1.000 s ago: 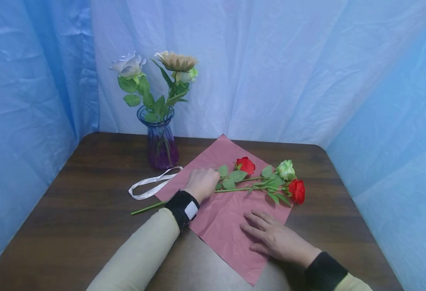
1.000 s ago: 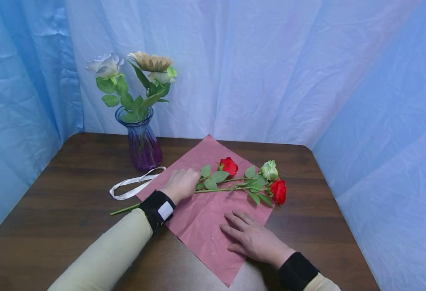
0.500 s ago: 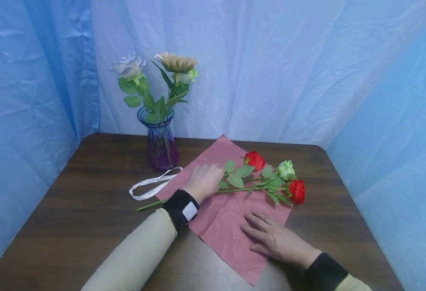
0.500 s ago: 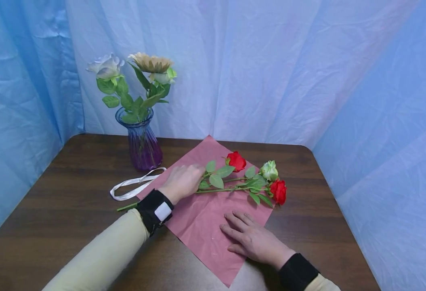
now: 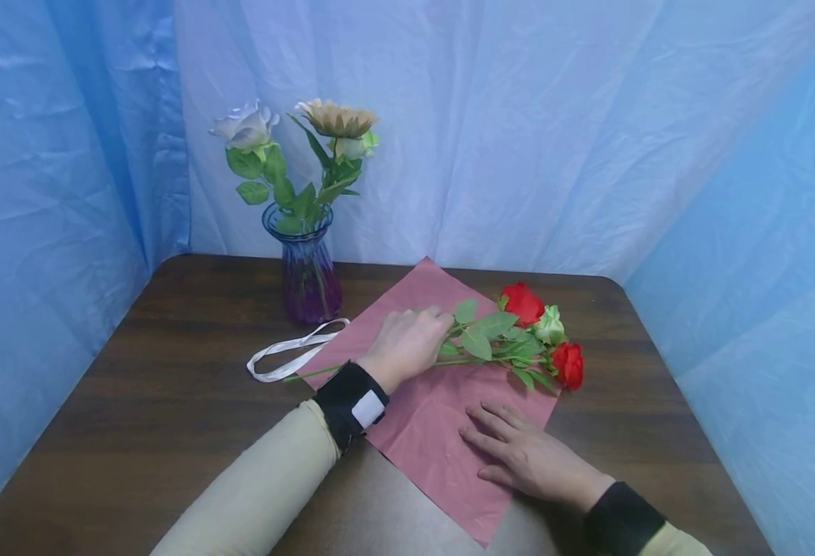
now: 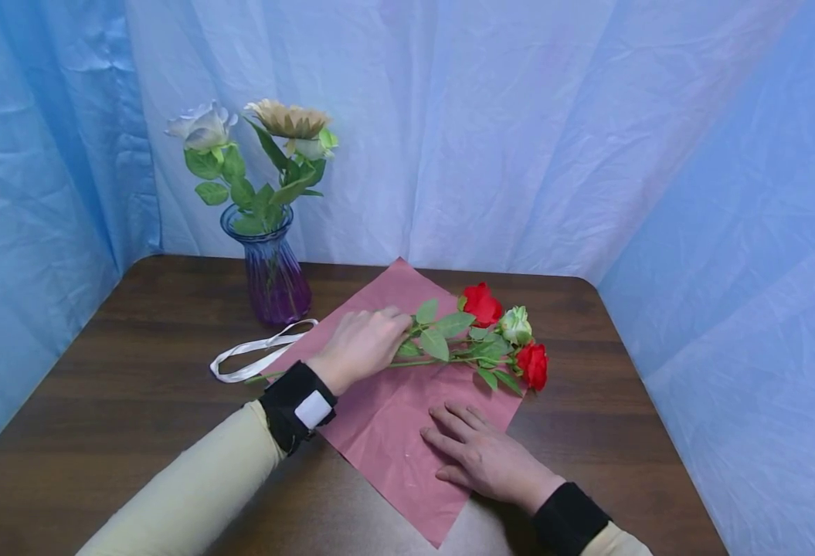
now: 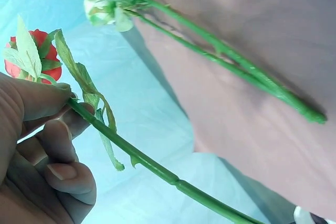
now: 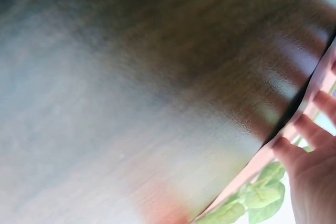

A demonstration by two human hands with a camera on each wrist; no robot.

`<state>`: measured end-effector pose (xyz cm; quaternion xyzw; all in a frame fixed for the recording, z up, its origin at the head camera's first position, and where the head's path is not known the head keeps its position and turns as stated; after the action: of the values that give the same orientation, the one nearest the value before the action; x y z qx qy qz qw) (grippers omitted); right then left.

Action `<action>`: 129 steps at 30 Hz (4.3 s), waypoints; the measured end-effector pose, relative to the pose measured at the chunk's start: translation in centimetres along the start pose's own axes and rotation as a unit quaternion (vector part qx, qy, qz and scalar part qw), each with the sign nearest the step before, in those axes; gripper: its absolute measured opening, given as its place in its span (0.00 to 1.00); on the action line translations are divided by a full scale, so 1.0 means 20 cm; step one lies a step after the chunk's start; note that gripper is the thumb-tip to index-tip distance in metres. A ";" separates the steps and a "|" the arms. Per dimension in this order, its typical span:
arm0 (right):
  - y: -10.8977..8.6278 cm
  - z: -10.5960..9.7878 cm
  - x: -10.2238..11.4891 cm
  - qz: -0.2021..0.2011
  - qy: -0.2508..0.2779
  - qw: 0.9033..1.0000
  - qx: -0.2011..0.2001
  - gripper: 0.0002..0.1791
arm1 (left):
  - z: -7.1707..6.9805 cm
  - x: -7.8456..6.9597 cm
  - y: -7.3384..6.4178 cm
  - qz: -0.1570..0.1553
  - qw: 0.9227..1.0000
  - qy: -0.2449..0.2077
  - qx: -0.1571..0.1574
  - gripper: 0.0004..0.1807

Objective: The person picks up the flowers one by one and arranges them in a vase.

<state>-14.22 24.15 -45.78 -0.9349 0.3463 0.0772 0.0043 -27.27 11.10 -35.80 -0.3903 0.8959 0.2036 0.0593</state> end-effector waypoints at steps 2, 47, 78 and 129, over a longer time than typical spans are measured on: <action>0.00 0.00 0.00 0.000 0.000 1.000 0.000 0.37 | -0.02 -0.01 0.00 0.009 1.000 0.002 -0.010 0.05; 0.01 -0.02 0.00 -0.008 -0.019 1.000 -0.014 0.36 | -0.39 -0.24 -0.03 0.121 0.984 0.036 -0.127 0.05; 0.00 -0.02 0.01 -0.012 -0.034 0.999 -0.037 0.35 | -0.57 -0.40 -0.07 0.202 0.944 0.148 -0.213 0.13; 0.00 0.03 -0.05 0.013 0.011 0.999 0.039 0.38 | -1.18 0.05 -0.08 0.087 0.859 -0.019 -0.505 0.12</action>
<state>-15.08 24.78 -46.24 -0.9304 0.3609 0.0538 0.0361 -25.50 -0.27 -15.10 -0.2837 0.6993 0.6395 -0.1467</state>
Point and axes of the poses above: each hand's wrist, its own y-axis towards the middle knuckle, its own z-axis out of the palm, x = y × z, the point moved 9 cm from there along y, towards the middle knuckle, and after that the axes turned 10 degrees about -y, right-handed, at the moved point
